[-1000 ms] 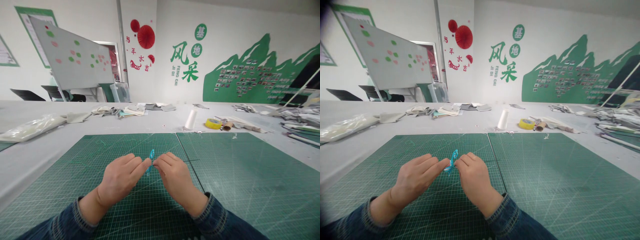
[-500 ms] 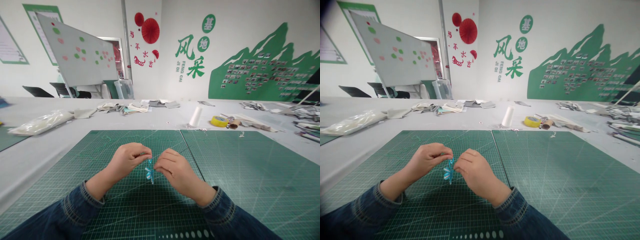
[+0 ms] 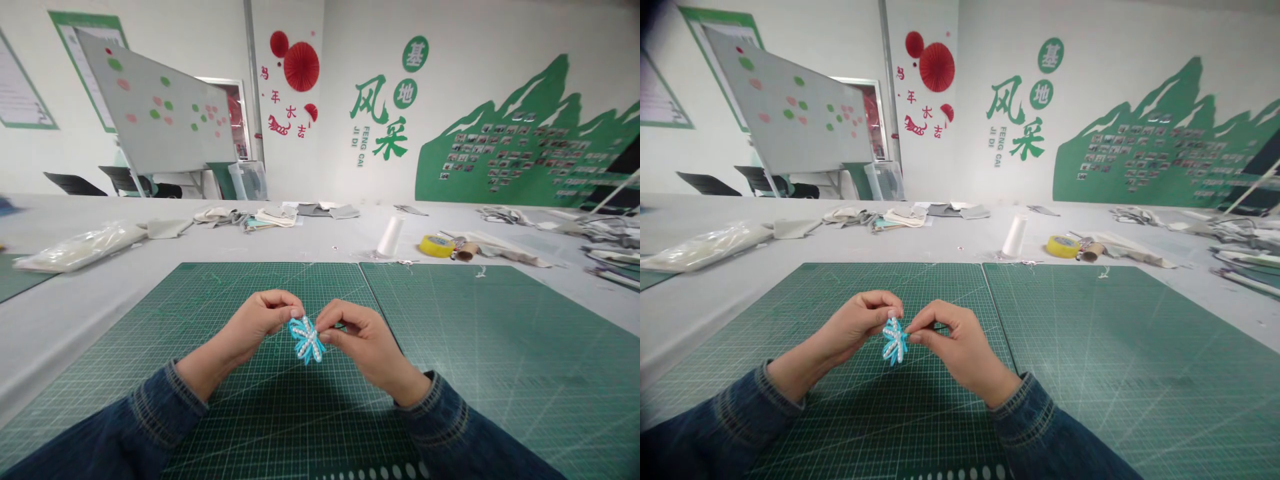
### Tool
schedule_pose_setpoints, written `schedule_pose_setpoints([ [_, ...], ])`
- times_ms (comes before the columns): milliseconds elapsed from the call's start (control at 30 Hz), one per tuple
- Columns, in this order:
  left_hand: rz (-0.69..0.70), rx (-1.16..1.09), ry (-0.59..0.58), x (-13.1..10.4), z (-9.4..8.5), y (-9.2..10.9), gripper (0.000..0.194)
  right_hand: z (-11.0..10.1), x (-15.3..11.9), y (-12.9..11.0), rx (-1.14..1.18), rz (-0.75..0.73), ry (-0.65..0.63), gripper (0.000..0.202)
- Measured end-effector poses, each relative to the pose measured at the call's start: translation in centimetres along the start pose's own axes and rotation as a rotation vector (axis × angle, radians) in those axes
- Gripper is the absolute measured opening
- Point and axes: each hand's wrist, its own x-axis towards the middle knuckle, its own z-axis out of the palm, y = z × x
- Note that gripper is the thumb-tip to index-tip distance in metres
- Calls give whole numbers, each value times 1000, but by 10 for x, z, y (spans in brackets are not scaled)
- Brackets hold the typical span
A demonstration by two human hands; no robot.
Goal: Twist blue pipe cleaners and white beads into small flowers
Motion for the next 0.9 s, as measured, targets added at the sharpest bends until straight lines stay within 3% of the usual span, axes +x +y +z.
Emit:
schedule_pose_setpoints([
  [133, -129, -200, 11, -1, 14, -11, 25, 2, 0, 4, 174, 112, 143, 5],
  [300, -188, -354, 54, -5, 30, -16, 31, 6, 1, 13, 288, 182, 315, 5],
  [533, -172, -305, 162, -7, 42, -21, 31, 8, 3, 21, 423, 268, 420, 11],
  [667, 65, 135, 255, -10, 41, -20, 22, 8, 3, 21, 409, 291, 438, 12],
  [800, 532, 721, 283, -19, 40, -15, 8, 9, 2, 19, 312, 296, 441, 10],
  [900, 863, 1054, 280, -27, 37, -9, 14, 9, 0, 13, 88, 256, 434, 5],
])
